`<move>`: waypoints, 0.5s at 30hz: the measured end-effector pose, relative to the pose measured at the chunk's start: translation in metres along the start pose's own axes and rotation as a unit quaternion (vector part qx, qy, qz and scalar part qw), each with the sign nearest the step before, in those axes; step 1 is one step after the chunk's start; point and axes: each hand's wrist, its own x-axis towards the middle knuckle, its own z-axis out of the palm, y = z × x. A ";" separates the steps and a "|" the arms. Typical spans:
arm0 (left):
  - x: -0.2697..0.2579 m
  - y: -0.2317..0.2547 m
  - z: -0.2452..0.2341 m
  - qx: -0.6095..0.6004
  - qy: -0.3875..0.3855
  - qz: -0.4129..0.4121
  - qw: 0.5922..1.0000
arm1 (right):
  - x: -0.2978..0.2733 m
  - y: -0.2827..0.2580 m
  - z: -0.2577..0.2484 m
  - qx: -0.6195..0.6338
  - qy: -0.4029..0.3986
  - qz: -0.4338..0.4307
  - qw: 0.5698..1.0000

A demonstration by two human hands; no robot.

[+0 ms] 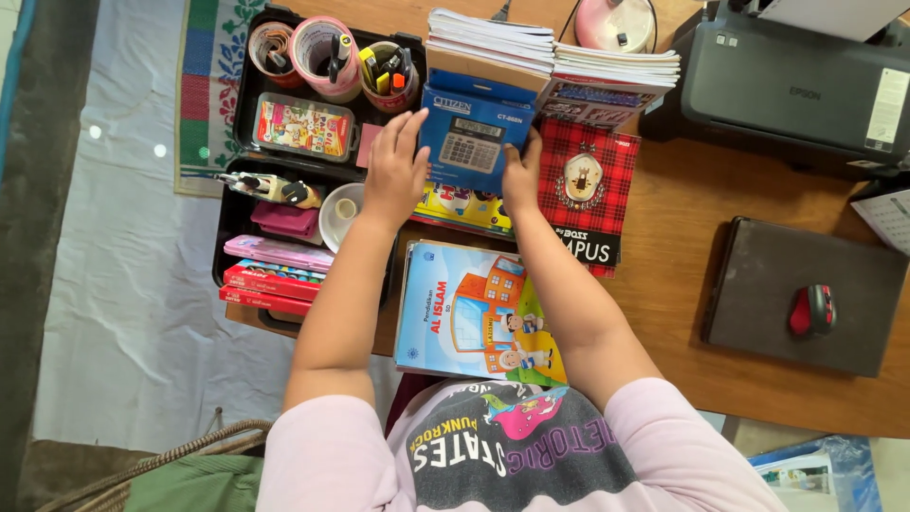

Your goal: Organizing a desk by sorting, stacking, and rearranging books, notebooks, and stationery items.

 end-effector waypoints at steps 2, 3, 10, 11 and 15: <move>-0.014 0.007 -0.006 -0.015 0.001 -0.005 1.000 | 0.001 0.003 0.002 0.005 -0.007 0.002 1.000; -0.021 0.009 -0.009 -0.028 0.003 -0.010 1.000 | 0.001 0.005 0.005 0.011 -0.015 0.005 1.000; -0.060 0.044 -0.029 -0.134 -0.072 -0.116 0.982 | -0.002 -0.025 -0.004 -0.038 -0.042 0.030 0.998; -0.069 0.044 -0.024 -0.122 -0.059 -0.101 0.986 | 0.000 -0.021 -0.009 -0.048 -0.046 0.028 0.997; -0.100 0.046 -0.019 -0.130 -0.057 -0.110 0.984 | 0.000 -0.035 -0.042 -0.094 -0.081 -0.001 0.992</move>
